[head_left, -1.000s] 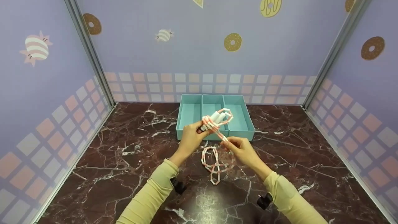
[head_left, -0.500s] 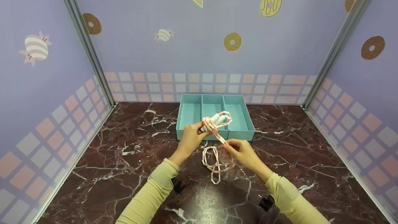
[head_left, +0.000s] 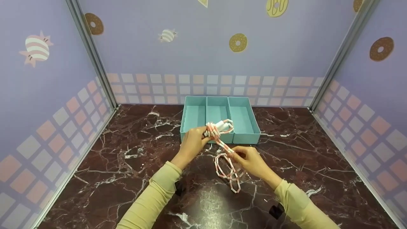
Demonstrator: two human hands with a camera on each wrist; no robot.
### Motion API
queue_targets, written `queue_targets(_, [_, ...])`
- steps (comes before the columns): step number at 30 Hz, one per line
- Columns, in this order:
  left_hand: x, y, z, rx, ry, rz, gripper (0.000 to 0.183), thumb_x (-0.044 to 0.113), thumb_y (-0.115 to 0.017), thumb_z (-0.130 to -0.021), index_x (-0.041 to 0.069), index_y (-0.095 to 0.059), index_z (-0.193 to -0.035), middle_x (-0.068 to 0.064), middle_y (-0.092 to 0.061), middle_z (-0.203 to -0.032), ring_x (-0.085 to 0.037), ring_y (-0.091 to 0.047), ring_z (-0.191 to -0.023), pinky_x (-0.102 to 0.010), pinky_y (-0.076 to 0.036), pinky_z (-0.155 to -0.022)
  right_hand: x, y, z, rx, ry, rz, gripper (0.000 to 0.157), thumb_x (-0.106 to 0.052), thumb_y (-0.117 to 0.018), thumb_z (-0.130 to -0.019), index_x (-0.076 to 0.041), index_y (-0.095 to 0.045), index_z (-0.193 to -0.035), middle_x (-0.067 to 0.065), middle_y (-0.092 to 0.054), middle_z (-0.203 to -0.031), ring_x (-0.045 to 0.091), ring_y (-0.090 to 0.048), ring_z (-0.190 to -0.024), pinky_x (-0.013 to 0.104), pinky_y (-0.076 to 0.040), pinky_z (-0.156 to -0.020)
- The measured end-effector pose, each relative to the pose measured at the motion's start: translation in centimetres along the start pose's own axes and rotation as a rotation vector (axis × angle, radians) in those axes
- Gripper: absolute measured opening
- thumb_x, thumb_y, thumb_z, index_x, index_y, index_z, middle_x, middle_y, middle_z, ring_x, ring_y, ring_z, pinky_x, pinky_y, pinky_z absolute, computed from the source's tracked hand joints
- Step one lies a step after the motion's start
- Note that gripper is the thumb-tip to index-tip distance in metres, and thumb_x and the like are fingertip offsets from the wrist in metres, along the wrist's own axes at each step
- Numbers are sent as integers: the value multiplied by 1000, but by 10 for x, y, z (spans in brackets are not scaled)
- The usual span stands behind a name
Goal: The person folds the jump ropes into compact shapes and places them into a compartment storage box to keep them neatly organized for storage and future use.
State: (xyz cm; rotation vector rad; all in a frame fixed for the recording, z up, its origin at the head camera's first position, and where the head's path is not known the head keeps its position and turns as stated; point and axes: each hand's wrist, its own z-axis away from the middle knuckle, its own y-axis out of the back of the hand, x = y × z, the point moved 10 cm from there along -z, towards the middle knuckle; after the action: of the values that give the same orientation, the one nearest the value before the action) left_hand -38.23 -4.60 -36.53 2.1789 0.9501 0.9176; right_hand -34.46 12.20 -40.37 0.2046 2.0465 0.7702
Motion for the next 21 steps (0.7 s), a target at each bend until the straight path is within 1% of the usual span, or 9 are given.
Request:
queue_targets(3, [0, -1, 1, -11, -12, -74, 25, 31, -76, -83, 9, -68, -91, -8, -75, -90, -28, -72, -79, -44, -56, -65, -7, -1, 1, -15, 40, 61, 16, -17, -63, -96, -5, -73, -93, 8, -70, -75, -1, -56, -64, 18, -49, -58])
queue_targets(6, [4, -4, 3, -24, -32, -141, 24, 31, -76, -83, 9, -67, -89, -8, -74, -89, -29, -72, -77, -45, -57, -63, -14, -2, 2, -20, 89, 147, 14, -15, -64, -96, -6, -72, -90, 3, -67, -72, -3, -51, -63, 18, -45, -57])
queue_targets(8, [8, -6, 5, -39, -53, -183, 24, 31, -75, -84, 9, -67, -90, -8, -73, -86, -30, -71, -75, -44, -56, -61, -19, -2, 3, -24, 113, 210, 12, -14, -65, -95, -7, -72, -89, 0, -66, -71, -2, -50, -63, 18, -44, -57])
queue_targets(11, [14, -9, 10, -53, -84, -236, 23, 29, -76, -84, 9, -69, -91, -7, -73, -85, -28, -70, -75, -42, -56, -61, -26, -5, 6, -38, 142, 318, 10, -16, -67, -94, -9, -72, -89, -3, -64, -71, 0, -49, -62, 19, -43, -57])
queue_targets(13, [18, -11, 13, -55, -109, -279, 22, 29, -77, -83, 9, -70, -92, -7, -73, -84, -26, -69, -74, -41, -55, -61, -30, -6, 7, -51, 157, 401, 9, -18, -67, -93, -12, -72, -90, -3, -65, -73, 2, -51, -63, 22, -45, -58])
queue_targets(16, [25, -13, 17, -38, -151, -349, 23, 29, -78, -82, 10, -70, -92, -5, -71, -82, -24, -68, -73, -38, -54, -60, -38, -8, 10, -55, 201, 532, 8, -21, -69, -92, -14, -71, -91, -3, -68, -79, 7, -58, -67, 28, -50, -62])
queue_targets(19, [31, -15, 20, -20, -199, -419, 21, 29, -77, -81, 11, -70, -91, -4, -70, -80, -22, -65, -69, -35, -52, -57, -50, -9, 13, -43, 289, 664, 8, -21, -70, -91, -13, -71, -90, -2, -70, -82, 13, -63, -72, 34, -53, -67])
queue_targets(21, [34, -17, 22, -12, -230, -454, 18, 26, -77, -81, 11, -70, -90, -3, -69, -77, -20, -63, -67, -33, -50, -55, -58, -10, 14, -30, 358, 756, 10, -23, -71, -90, -13, -70, -87, -1, -69, -79, 16, -63, -72, 35, -51, -66])
